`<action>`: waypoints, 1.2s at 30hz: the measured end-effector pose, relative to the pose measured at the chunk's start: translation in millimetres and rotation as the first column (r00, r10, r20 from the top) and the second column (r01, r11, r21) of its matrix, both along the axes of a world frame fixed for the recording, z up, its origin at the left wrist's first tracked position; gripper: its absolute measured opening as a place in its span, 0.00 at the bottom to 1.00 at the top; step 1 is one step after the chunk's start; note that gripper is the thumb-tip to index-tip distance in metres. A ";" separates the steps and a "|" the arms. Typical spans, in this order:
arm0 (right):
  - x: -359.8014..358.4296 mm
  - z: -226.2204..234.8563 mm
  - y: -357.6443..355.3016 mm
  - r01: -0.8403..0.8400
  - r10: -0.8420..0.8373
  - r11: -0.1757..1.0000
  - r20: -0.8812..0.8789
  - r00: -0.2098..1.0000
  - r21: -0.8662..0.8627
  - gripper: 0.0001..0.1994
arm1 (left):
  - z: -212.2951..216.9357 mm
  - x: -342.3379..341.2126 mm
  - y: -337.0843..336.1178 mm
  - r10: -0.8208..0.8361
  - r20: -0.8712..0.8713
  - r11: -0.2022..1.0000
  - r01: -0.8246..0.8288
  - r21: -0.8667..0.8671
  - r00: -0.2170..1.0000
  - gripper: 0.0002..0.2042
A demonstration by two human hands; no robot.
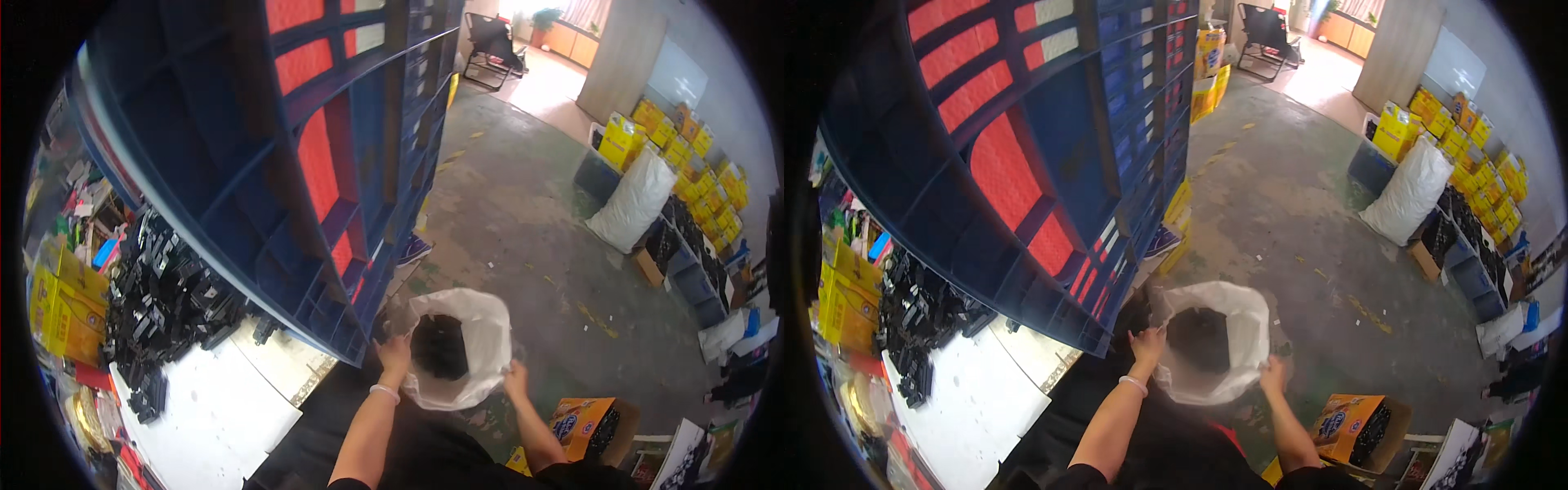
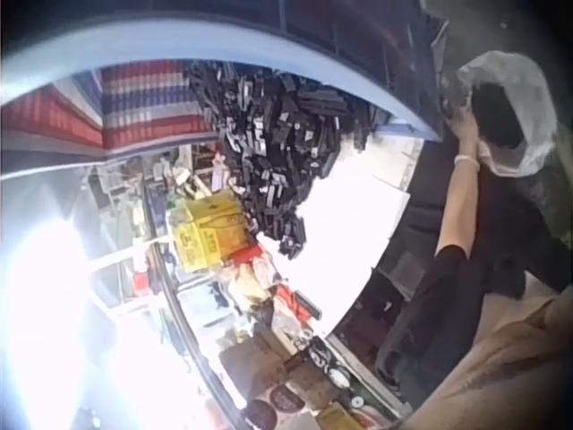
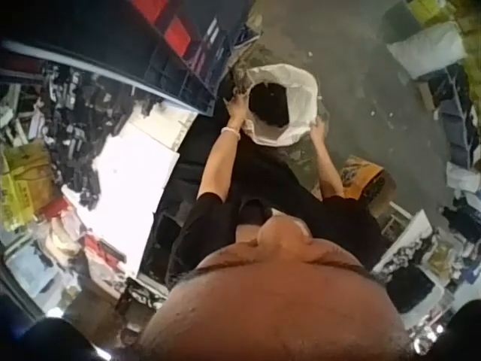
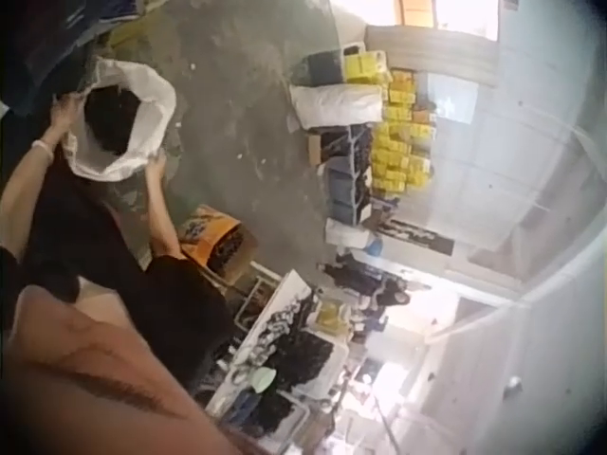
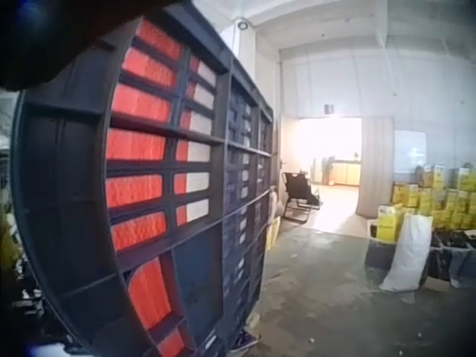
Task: Packaging small black components into individual plastic bags at a factory workbench.
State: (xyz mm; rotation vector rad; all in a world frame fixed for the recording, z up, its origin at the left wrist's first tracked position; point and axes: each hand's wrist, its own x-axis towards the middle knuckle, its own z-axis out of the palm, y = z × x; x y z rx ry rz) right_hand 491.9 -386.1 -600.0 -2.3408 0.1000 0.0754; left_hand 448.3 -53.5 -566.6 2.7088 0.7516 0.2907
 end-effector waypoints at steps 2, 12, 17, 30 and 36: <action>39.0 82.0 20.1 0.029 -0.049 0.972 0.077 0.996 0.233 0.14 | 18.8 7.9 -0.4 -0.028 0.023 1.000 0.028 -0.006 0.999 0.12; -46.6 86.0 -21.0 -0.002 0.042 0.988 0.257 0.965 -0.152 0.19 | 42.0 -80.7 -2.2 -0.293 -0.153 0.948 0.266 -0.176 0.944 0.14; -34.6 -13.1 -54.5 -0.254 0.207 0.867 -0.154 0.966 -0.429 0.19 | 1.3 -64.9 7.6 -0.380 -0.409 0.925 0.352 -0.147 0.829 0.15; -103.2 76.5 62.7 -0.744 0.870 0.439 0.030 0.493 -0.503 0.21 | 36.0 -76.1 17.2 -0.406 -0.492 0.912 0.308 -0.271 0.770 0.19; -122.8 51.3 38.7 -0.796 0.884 0.453 0.083 0.461 -0.402 0.19 | -76.3 -66.9 49.8 -0.514 -0.470 0.855 0.383 -0.350 0.717 0.17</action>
